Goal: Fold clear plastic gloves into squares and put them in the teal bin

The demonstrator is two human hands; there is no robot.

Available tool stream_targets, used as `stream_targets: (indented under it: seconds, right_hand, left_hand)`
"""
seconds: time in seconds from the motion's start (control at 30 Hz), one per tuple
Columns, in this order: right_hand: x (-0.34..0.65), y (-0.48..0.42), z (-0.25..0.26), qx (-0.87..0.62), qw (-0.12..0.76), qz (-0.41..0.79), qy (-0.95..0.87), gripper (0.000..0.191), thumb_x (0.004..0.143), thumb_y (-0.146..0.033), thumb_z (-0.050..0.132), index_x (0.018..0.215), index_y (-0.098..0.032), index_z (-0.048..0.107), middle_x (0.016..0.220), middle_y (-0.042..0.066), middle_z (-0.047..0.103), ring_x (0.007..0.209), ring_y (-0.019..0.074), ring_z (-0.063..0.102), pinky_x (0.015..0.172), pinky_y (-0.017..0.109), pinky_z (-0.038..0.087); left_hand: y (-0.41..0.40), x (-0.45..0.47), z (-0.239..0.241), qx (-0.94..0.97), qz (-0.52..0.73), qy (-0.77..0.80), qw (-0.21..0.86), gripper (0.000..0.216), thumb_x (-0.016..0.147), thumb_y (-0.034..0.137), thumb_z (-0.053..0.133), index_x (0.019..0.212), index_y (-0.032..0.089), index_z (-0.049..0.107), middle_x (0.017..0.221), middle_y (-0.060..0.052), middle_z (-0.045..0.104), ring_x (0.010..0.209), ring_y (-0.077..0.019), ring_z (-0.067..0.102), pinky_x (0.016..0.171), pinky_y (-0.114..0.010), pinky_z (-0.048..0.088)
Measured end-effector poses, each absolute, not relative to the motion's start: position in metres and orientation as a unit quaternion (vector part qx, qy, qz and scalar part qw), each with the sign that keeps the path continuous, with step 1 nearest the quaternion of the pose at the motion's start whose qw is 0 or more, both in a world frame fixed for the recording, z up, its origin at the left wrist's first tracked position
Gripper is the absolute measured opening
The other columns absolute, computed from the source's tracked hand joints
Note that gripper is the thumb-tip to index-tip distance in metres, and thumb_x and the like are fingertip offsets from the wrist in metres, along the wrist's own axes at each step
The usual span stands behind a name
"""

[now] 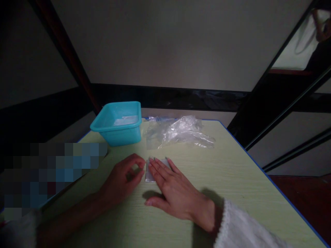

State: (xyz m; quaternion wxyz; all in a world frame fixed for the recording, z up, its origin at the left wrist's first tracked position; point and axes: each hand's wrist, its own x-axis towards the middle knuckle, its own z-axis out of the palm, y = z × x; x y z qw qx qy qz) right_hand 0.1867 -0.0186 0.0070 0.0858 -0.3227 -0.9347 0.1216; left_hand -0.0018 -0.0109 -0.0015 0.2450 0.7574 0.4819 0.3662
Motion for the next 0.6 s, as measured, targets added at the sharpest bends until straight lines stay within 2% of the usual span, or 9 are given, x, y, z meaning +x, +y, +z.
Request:
stream_targets:
  seconds: [0.1,0.2,0.6]
  right_hand:
    - [0.189,-0.018,0.007,-0.330,0.093,0.107,-0.933,0.078,0.085,-0.059,0.036,0.139,-0.004,0.022,0.143,0.021,0.023,0.134,0.0277,0.018,0.108,0.052,0.015]
    - [0.191,-0.017,0.006,-0.336,0.097,0.096,-0.932,0.078,0.085,-0.059,0.036,0.138,-0.003,0.025,0.142,0.022,0.025,0.133,0.0280,0.019,0.108,0.052,0.015]
    - [0.190,-0.021,0.010,-0.357,0.081,0.087,-0.926,0.081,0.085,-0.062,0.031,0.138,-0.001,0.024,0.143,0.021,0.022,0.133,0.0271,0.019,0.109,0.049,0.013]
  left_hand:
    - [-0.016,-0.004,-0.002,0.836,0.321,0.423,0.136,0.024,0.072,0.014,0.048,0.095,0.018,0.055,0.100,-0.008,0.059,0.096,-0.0214,0.056,0.084,-0.034,0.047]
    - [-0.020,-0.003,-0.005,0.865,0.280,0.406,0.091,0.033,0.073,0.017,0.050,0.105,0.015,0.054,0.115,-0.012,0.056,0.108,-0.0243,0.052,0.094,-0.038,0.043]
    - [-0.026,-0.007,-0.008,0.892,0.213,0.398,0.008,0.052,0.075,0.022,0.049,0.124,0.006,0.044,0.129,-0.021,0.048,0.117,-0.0299,0.048,0.095,-0.046,0.043]
